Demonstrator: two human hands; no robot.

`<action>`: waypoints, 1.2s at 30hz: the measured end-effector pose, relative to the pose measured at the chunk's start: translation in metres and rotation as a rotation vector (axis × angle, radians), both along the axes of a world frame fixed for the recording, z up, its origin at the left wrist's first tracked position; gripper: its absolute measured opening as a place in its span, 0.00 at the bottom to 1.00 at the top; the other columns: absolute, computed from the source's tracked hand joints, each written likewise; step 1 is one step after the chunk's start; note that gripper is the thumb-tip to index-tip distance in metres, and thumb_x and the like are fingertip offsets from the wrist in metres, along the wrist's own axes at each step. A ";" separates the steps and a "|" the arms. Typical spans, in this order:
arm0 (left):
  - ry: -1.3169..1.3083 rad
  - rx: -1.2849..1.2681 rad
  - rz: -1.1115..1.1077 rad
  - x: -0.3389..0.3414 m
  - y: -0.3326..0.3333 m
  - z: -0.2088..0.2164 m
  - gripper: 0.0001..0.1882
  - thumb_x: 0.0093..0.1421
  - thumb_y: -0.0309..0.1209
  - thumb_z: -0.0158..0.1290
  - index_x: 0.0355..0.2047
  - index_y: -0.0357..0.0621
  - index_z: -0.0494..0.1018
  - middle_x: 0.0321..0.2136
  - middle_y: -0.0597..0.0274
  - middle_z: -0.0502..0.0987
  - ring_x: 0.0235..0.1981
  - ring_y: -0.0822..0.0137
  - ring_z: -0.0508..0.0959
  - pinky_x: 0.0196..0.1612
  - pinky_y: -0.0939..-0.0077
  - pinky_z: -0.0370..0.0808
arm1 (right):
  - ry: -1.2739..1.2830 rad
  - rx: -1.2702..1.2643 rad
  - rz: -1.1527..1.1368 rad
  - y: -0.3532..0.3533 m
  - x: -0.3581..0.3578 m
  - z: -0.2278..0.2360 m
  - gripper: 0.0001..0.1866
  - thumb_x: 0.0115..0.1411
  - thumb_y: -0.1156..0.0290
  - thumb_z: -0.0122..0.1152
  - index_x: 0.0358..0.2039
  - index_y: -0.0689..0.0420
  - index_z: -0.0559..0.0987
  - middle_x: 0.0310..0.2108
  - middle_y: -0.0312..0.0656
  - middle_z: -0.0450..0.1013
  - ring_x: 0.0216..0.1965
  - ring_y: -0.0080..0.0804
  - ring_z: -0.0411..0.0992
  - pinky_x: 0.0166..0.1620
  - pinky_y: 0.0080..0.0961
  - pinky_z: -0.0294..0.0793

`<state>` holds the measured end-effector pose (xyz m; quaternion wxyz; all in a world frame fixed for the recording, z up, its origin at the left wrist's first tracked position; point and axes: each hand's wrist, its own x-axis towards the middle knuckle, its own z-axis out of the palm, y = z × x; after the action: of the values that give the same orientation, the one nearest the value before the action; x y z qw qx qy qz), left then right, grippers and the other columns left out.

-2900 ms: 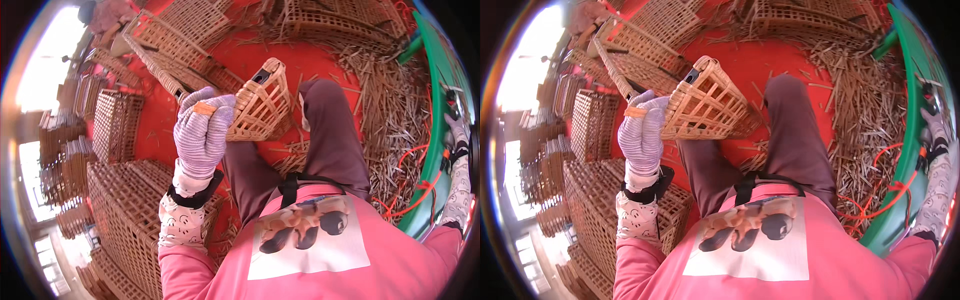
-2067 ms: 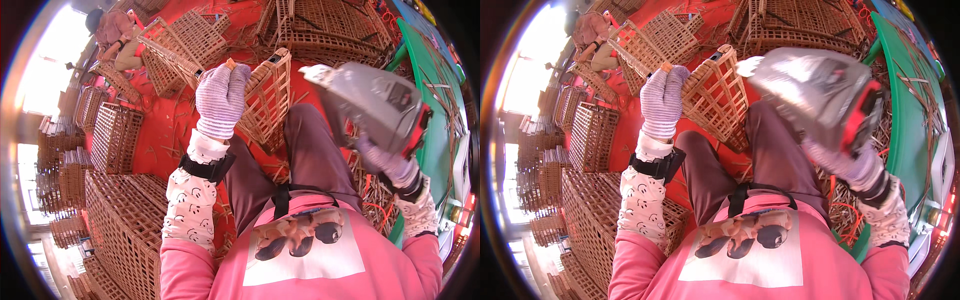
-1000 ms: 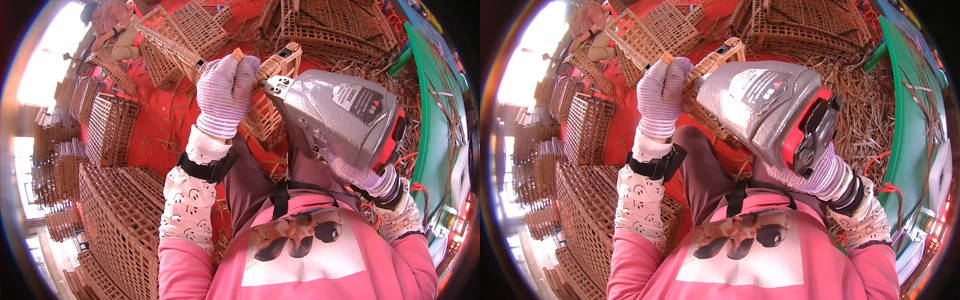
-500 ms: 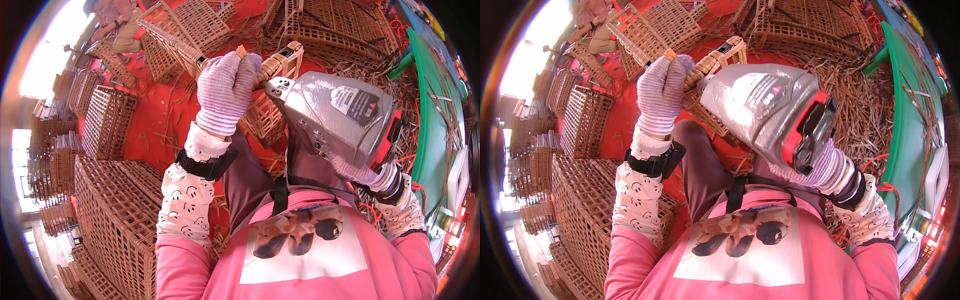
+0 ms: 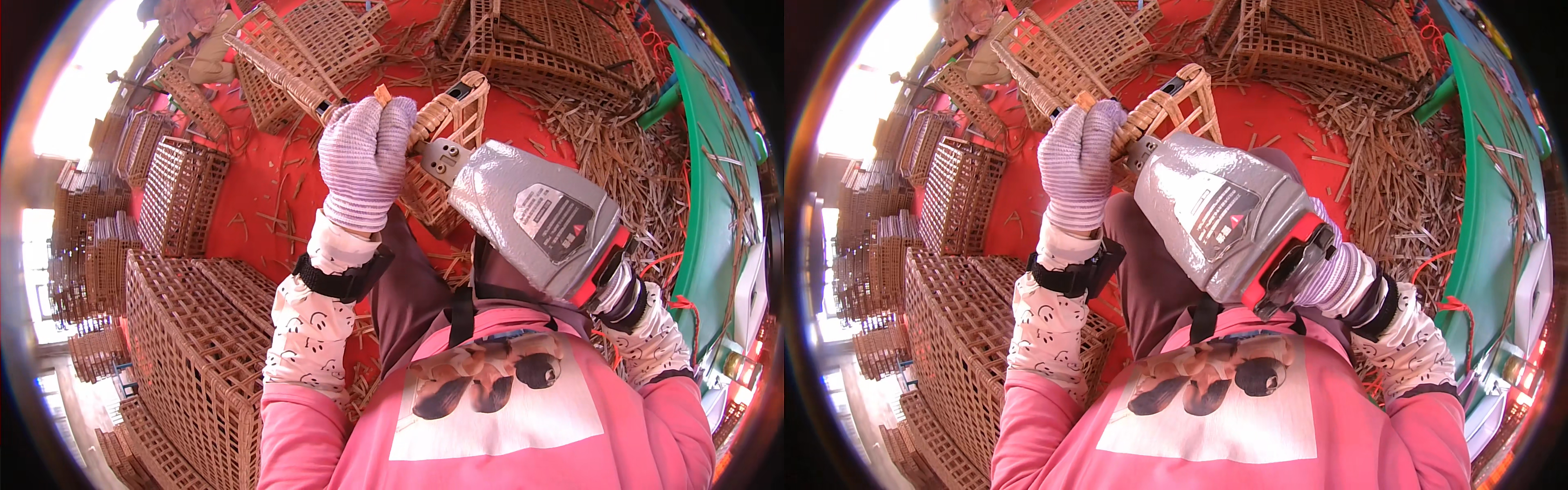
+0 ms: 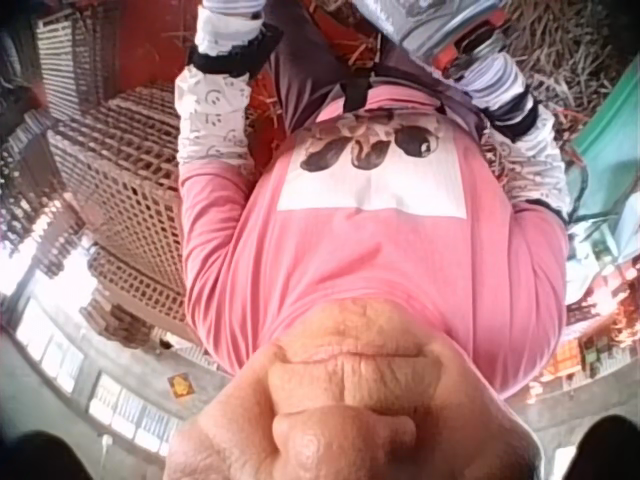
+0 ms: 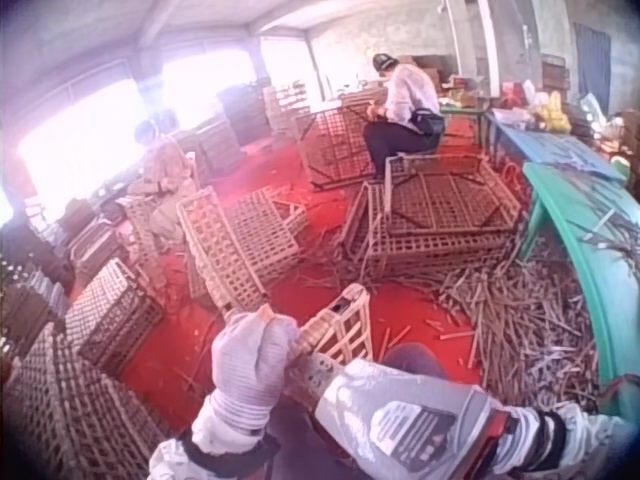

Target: The recorder uses a pneumatic nail gun and scissors to assemble a woven bamboo basket frame.

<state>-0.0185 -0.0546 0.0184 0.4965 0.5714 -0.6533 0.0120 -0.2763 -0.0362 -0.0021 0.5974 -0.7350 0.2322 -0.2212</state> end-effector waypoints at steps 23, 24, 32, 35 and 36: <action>-0.523 -0.043 -0.010 0.019 0.030 0.009 0.24 0.39 0.41 0.64 0.37 0.47 0.74 0.30 0.57 0.76 0.39 0.54 0.75 0.49 0.61 0.68 | 0.192 -0.171 -0.958 -0.042 -0.162 0.083 0.17 0.44 0.68 0.58 0.37 0.58 0.72 0.25 0.34 0.67 0.26 0.22 0.67 0.31 0.19 0.68; -0.474 0.119 0.004 0.014 0.031 0.007 0.27 0.38 0.39 0.65 0.41 0.48 0.73 0.38 0.54 0.75 0.44 0.51 0.71 0.52 0.60 0.64 | 0.398 -0.320 -1.027 -0.052 -0.202 0.070 0.18 0.44 0.68 0.58 0.37 0.59 0.72 0.26 0.35 0.68 0.26 0.23 0.67 0.31 0.21 0.68; -0.655 0.190 0.027 0.036 0.040 0.000 0.25 0.43 0.39 0.63 0.41 0.41 0.73 0.35 0.53 0.75 0.44 0.48 0.70 0.51 0.57 0.64 | 1.556 -0.098 -1.325 -0.094 -0.349 -0.020 0.29 0.39 0.66 0.63 0.43 0.66 0.71 0.39 0.56 0.72 0.42 0.48 0.71 0.49 0.34 0.68; -0.632 0.213 -0.043 0.032 0.035 0.002 0.24 0.43 0.33 0.63 0.41 0.40 0.73 0.37 0.53 0.74 0.45 0.48 0.70 0.50 0.58 0.66 | 1.233 0.025 -1.328 -0.077 -0.421 -0.046 0.40 0.42 0.52 0.67 0.50 0.67 0.68 0.47 0.56 0.69 0.51 0.48 0.67 0.54 0.33 0.64; -0.631 0.200 -0.065 0.036 0.032 -0.001 0.24 0.43 0.33 0.63 0.41 0.40 0.72 0.38 0.52 0.74 0.45 0.47 0.70 0.49 0.58 0.66 | 1.215 0.011 -1.403 -0.080 -0.450 -0.055 0.40 0.44 0.47 0.64 0.51 0.65 0.69 0.49 0.53 0.69 0.54 0.45 0.64 0.57 0.32 0.60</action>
<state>0.0176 -0.0227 0.0174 0.2111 0.5645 -0.7906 0.1083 -0.7260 -0.1166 -0.0575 0.1059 -0.4130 0.8981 -0.1078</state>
